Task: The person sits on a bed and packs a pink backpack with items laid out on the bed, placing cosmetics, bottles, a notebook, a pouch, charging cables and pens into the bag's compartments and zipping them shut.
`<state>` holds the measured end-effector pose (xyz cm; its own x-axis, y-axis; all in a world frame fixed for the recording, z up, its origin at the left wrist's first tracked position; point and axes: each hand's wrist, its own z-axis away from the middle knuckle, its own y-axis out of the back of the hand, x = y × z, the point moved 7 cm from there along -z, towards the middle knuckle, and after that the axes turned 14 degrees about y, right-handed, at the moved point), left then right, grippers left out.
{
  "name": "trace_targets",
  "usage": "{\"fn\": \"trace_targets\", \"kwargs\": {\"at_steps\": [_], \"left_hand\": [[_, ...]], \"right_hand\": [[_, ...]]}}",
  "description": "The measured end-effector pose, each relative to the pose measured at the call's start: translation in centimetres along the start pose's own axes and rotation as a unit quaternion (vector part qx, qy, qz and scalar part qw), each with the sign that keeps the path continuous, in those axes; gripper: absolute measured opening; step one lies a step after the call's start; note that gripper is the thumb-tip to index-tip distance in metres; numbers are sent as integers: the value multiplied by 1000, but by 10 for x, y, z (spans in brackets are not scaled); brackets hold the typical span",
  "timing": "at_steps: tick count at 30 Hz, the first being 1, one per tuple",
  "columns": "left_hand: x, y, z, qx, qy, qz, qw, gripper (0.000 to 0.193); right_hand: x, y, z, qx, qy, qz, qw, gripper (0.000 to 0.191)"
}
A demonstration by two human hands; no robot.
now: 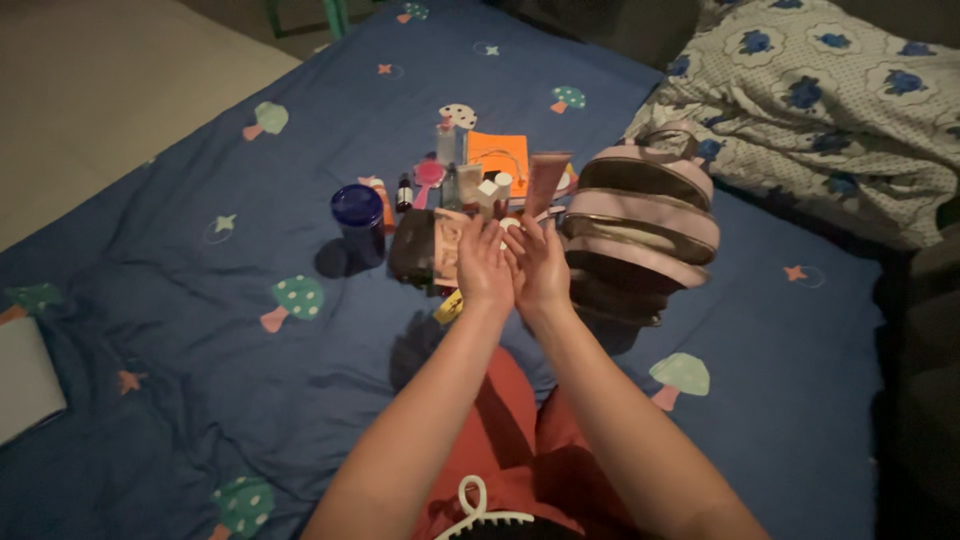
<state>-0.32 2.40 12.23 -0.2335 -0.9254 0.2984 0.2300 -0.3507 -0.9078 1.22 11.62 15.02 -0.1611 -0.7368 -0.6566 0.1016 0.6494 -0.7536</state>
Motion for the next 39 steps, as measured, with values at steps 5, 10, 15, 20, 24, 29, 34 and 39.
{"fn": "trace_targets", "kwargs": {"at_steps": [5, 10, 15, 20, 24, 29, 34, 39], "left_hand": [[-20, -1, -3, -5, 4, 4, 1000, 61], [-24, 13, -9, 5, -4, -12, 1000, 60], [-17, 22, -15, 21, -12, -3, 1000, 57], [-20, 27, -16, 37, 9, -10, 999, 57], [-23, 28, -16, 32, 0, -17, 999, 58], [-23, 21, -11, 29, 1, -17, 999, 58], [-11, 4, -13, 43, 8, -34, 998, 63], [0, -10, -26, 24, -6, -100, 995, 65]], "right_hand": [[-10, 17, -2, -3, 2, 8, 1000, 77], [0, 25, -2, -13, -11, -5, 1000, 76], [14, 29, -9, 4, -19, 4, 1000, 77], [15, 27, -6, -4, -19, 12, 1000, 76], [10, 22, -2, -6, -16, -10, 1000, 74], [5, 16, 2, -9, -16, -19, 1000, 73], [-5, -1, -20, -30, 16, 42, 999, 63], [-58, -33, -113, -92, 209, 577, 784, 41]]}}
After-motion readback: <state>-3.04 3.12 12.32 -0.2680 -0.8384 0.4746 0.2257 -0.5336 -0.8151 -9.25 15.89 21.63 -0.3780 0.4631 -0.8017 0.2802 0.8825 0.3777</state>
